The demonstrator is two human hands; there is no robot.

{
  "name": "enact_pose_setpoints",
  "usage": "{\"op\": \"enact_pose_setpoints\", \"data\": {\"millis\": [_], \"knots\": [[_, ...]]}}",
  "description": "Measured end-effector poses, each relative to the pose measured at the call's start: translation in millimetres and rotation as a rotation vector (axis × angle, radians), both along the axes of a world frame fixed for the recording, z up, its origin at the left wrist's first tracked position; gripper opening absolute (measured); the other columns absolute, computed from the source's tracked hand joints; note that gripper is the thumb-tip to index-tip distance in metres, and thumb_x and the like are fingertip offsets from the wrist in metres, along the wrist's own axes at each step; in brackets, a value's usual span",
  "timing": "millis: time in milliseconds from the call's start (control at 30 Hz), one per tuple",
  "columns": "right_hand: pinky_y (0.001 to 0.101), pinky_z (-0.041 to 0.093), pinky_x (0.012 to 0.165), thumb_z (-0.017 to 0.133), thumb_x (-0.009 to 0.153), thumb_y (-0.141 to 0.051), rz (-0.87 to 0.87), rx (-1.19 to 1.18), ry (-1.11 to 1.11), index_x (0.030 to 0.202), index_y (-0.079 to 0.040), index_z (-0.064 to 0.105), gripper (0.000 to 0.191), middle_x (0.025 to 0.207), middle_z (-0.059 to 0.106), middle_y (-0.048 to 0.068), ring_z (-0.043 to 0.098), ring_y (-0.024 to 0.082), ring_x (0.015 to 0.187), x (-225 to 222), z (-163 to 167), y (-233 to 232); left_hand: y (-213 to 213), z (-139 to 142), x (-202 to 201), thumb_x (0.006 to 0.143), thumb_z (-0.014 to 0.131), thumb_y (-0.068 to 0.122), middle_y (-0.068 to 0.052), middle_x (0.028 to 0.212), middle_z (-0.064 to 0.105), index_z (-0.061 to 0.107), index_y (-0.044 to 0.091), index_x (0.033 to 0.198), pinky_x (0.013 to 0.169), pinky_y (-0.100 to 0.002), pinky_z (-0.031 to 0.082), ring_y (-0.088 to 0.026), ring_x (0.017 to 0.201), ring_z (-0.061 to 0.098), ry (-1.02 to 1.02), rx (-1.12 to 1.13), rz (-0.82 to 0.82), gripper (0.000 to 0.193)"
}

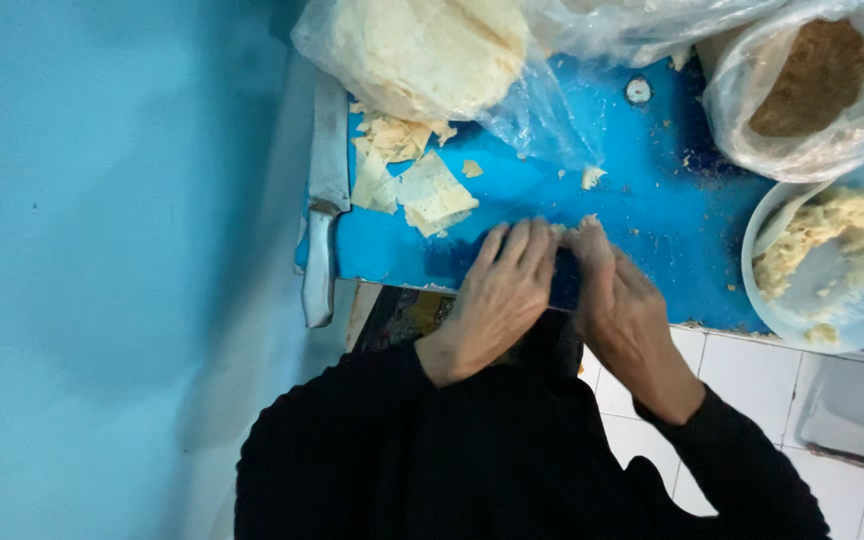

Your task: The person tears dried cracker sheets into small pieces by hand at a blue table and drops the pieces into a plastic bowl. They then pick up a stack of round flat cracker discs, place one on a wooden board, and peel and fold the discs apart by hand.

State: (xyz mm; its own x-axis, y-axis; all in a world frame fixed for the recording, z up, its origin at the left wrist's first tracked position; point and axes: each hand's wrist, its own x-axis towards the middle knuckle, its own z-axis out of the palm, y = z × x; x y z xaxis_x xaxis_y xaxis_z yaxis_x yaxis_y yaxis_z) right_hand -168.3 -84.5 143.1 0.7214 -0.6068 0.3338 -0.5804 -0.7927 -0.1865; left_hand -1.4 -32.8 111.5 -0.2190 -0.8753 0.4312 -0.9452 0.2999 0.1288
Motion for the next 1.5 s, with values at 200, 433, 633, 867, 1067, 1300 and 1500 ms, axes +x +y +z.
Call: {"op": "enact_pose_setpoints", "data": {"millis": [200,433,633,867,1067,1300,1500], "knots": [[0.0513,0.042,0.114,0.066,0.073,-0.002,0.037,-0.184,0.211,0.149,0.010,0.034,0.083,0.140,0.065,0.030,0.057,0.041,0.136,8,6,-18,-30,-2,-5,0.091,0.066,0.036,-0.012,0.144,0.054,0.059,-0.002,0.136,0.106,-0.051,0.039,-0.030,0.126,0.052,0.089,0.055,0.140,0.060],[0.0496,0.048,0.085,0.073,0.096,-0.004,-0.043,0.065,0.153,0.156,0.004,0.035,0.072,0.111,0.077,0.013,0.065,0.033,0.100,27,19,-39,-10,-10,66,0.093,0.071,0.024,-0.015,0.126,0.059,0.062,0.001,0.129,0.095,-0.049,0.042,-0.031,0.110,0.056,0.282,-0.036,0.349,0.043],[0.0493,0.055,0.076,0.074,0.095,-0.011,0.052,0.283,0.010,0.154,0.006,0.033,0.074,0.099,0.073,0.019,0.070,0.040,0.088,22,44,-73,-14,-9,94,0.102,0.067,0.013,-0.010,0.094,0.064,0.064,0.005,0.102,0.091,-0.043,0.046,-0.028,0.093,0.061,0.350,-0.165,0.291,0.010],[0.0433,0.058,0.075,0.066,0.107,-0.004,-0.114,-0.110,0.257,0.153,-0.007,0.032,0.057,0.116,0.070,0.022,0.072,0.037,0.090,14,95,-148,-21,6,97,0.109,0.061,0.014,-0.009,0.086,0.066,0.064,0.003,0.109,0.066,-0.038,0.049,-0.025,0.077,0.063,0.903,-0.185,0.304,0.012],[0.0393,0.058,0.095,0.074,0.101,-0.001,0.186,0.243,-0.307,0.168,-0.004,0.001,0.100,0.144,0.055,0.028,0.067,0.031,0.121,50,58,-98,-33,-9,71,0.110,0.057,0.018,0.002,0.086,0.062,0.066,0.001,0.116,0.061,-0.023,0.046,-0.003,0.072,0.054,1.665,0.059,0.131,0.020],[0.0284,0.054,0.085,0.069,0.093,0.006,-0.084,1.047,-0.572,0.166,-0.003,0.020,0.088,0.100,0.067,0.008,0.065,0.013,0.093,38,15,-75,-45,-43,53,0.110,0.056,0.020,-0.005,0.094,0.070,0.061,0.001,0.115,0.073,-0.026,0.058,-0.010,0.081,0.067,1.916,0.121,0.011,0.021],[0.0276,0.052,0.080,0.066,0.094,0.008,-0.065,1.011,-0.606,0.163,-0.002,0.026,0.080,0.097,0.065,0.007,0.064,0.013,0.089,22,14,-71,-35,-39,41,0.100,0.065,0.018,-0.009,0.108,0.068,0.056,0.001,0.119,0.082,-0.030,0.062,-0.017,0.095,0.071,1.665,0.266,-0.058,0.027]]}}
